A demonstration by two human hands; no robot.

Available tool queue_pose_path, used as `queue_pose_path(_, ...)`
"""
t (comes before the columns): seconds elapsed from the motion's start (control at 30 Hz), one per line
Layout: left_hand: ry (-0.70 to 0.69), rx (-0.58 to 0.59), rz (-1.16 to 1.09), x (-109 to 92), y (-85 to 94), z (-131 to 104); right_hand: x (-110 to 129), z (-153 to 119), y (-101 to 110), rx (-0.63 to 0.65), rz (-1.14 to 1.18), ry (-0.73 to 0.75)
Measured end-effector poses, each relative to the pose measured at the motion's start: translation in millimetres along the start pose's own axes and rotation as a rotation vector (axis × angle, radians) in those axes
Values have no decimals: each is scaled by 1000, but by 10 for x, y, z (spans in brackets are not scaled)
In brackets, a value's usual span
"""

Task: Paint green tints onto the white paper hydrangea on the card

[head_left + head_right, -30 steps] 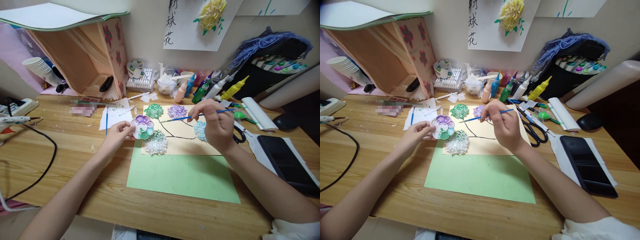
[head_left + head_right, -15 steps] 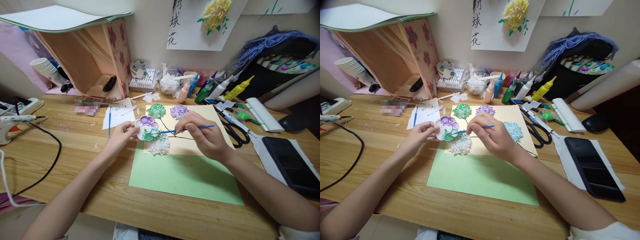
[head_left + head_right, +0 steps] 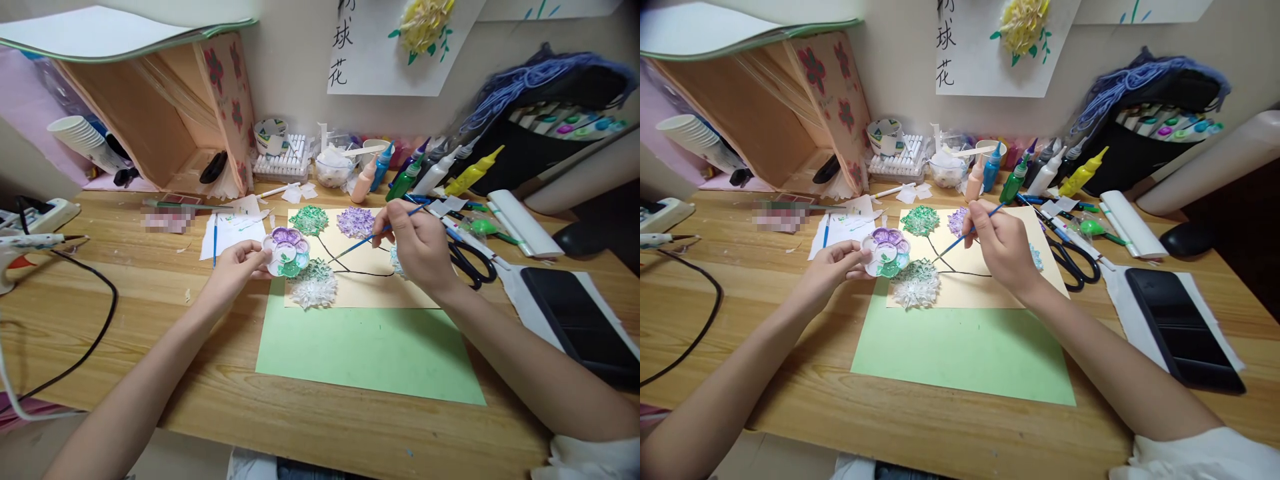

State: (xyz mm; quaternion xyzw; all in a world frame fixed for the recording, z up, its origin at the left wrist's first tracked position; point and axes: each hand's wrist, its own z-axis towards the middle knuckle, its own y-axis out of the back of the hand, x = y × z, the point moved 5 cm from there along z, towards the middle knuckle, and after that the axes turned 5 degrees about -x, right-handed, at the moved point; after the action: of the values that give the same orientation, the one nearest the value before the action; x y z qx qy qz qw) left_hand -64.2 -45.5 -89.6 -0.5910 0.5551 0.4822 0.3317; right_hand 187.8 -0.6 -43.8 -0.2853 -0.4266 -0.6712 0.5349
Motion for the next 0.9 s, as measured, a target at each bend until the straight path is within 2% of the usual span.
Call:
queue_pose_path(0.2,-9,-13,26,-7,6,0,-152,-10,-67,24,18,-50)
queue_pose_path(0.4,2,-24,2,-19,9,-5,-138,8,-18,-15,0,-25)
queue_pose_path(0.57,7,-18,-16,-16,11,-1,-143,-18,-64,43,-19,-43)
queue_pose_path(0.77,-3,-18,-16,-15,10,-3,-99,-4,-19,-1,-40,5)
queue_pose_path(0.9,4,-26,1,-10,12,-2,-109,-28,-56,48,-46,-8)
